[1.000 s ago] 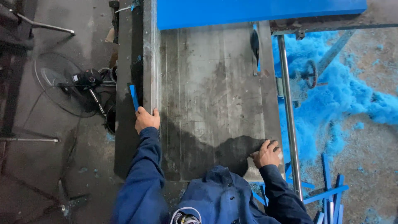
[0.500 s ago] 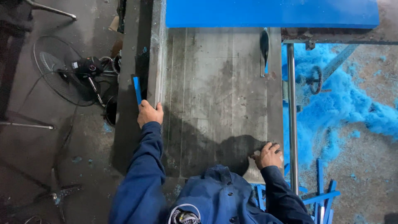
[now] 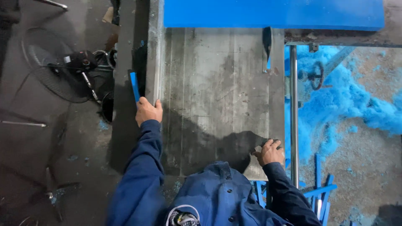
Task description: The recorder aligns blue foam panels on a manual sliding table saw and pushes them through the blade to cut them to size.
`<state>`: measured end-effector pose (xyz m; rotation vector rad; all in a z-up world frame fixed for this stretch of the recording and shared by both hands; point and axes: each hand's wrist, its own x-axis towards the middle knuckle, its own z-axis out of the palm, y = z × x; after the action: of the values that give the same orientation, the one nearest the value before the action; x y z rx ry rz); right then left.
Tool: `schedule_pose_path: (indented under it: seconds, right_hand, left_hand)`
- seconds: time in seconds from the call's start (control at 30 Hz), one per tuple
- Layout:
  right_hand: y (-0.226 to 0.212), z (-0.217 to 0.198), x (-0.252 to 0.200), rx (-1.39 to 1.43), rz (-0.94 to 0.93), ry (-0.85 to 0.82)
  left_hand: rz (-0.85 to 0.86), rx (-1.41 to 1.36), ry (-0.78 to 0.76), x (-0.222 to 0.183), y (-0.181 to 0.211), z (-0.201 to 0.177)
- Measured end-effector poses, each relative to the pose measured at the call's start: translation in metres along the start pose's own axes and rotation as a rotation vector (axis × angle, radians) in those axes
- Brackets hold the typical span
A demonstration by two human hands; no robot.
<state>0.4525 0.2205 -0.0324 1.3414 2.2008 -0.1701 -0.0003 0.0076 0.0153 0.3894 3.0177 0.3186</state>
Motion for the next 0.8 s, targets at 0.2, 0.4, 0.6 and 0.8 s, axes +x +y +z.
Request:
schedule_pose_path:
  seconds: [0.2, 0.4, 0.6, 0.8]
  right_hand:
    - [-0.006, -0.020, -0.007, 0.034, 0.004, -0.033]
    - [-0.003, -0.005, -0.004, 0.059, 0.000, -0.007]
    - [-0.006, -0.009, -0.004, 0.057, 0.017, -0.009]
    - [-0.006, -0.012, -0.006, 0.055, 0.021, -0.017]
  left_hand:
    - [-0.002, 0.015, 0.029, 0.000, -0.001, 0.001]
    - [-0.013, -0.001, 0.019, -0.002, 0.004, -0.008]
    - [-0.039, 0.003, -0.012, -0.002, 0.007, -0.011]
    - [-0.021, 0.023, 0.013, 0.000, 0.002, -0.002]
